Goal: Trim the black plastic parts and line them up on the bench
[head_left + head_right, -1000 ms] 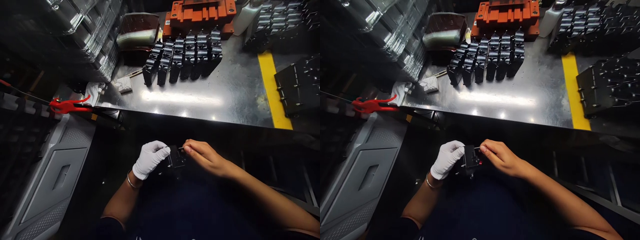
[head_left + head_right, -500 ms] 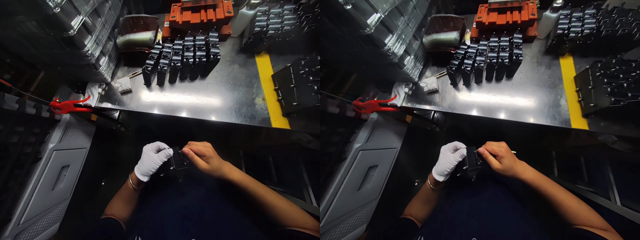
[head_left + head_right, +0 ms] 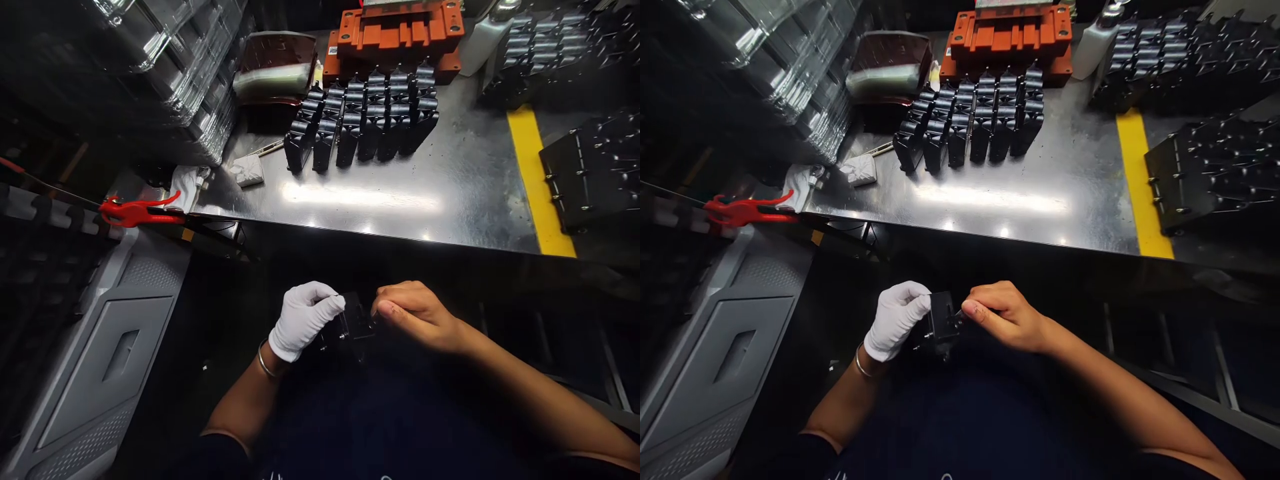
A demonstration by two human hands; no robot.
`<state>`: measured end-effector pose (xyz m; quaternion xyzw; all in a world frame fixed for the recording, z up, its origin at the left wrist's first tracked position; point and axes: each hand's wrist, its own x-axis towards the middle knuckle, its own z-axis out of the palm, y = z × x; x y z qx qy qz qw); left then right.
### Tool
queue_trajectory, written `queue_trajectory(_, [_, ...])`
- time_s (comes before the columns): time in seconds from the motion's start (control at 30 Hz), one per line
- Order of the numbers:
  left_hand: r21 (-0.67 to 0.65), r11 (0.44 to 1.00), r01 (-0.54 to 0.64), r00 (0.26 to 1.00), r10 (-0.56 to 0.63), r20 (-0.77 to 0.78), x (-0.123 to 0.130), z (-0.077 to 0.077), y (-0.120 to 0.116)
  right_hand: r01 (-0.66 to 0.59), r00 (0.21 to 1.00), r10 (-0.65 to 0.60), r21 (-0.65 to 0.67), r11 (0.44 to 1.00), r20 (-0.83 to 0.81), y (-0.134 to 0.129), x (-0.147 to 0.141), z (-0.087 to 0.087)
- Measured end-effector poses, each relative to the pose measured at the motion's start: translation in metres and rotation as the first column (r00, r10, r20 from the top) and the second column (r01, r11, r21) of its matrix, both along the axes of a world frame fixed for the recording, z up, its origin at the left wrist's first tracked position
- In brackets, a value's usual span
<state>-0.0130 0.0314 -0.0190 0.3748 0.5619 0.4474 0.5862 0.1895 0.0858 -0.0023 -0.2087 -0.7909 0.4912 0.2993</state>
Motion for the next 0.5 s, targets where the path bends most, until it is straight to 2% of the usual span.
queue_trajectory(0.07, [0.010,1.000,-0.020,1.000,0.020,-0.007,-0.0008,-0.0003,0.0017,0.063,0.998,-0.064,0.063,0.996,0.011,-0.0001,-0.0003,0.0003])
queue_trajectory(0.17, [0.011,1.000,-0.028,1.000,0.028,-0.003,-0.0013,-0.0012,0.0037,0.092,0.996,-0.092,0.153,0.984,-0.007,-0.0014,-0.0033,-0.0006])
queue_trajectory(0.33, [-0.012,0.999,-0.038,0.999,0.038,-0.026,0.0001,-0.0015,0.0040,0.106,0.994,-0.110,0.198,0.974,0.008,-0.0034,-0.0065,-0.0023])
queue_trajectory(0.4, [-0.020,0.999,-0.039,0.999,0.039,-0.029,0.0010,-0.0009,0.0030,0.084,0.996,-0.089,0.156,0.984,0.023,-0.0029,-0.0052,-0.0030])
queue_trajectory(0.5, [-0.032,0.999,-0.003,1.000,0.002,-0.028,0.0016,0.0004,0.0008,-0.061,0.996,0.065,-0.051,0.997,0.068,-0.0003,-0.0004,-0.0032])
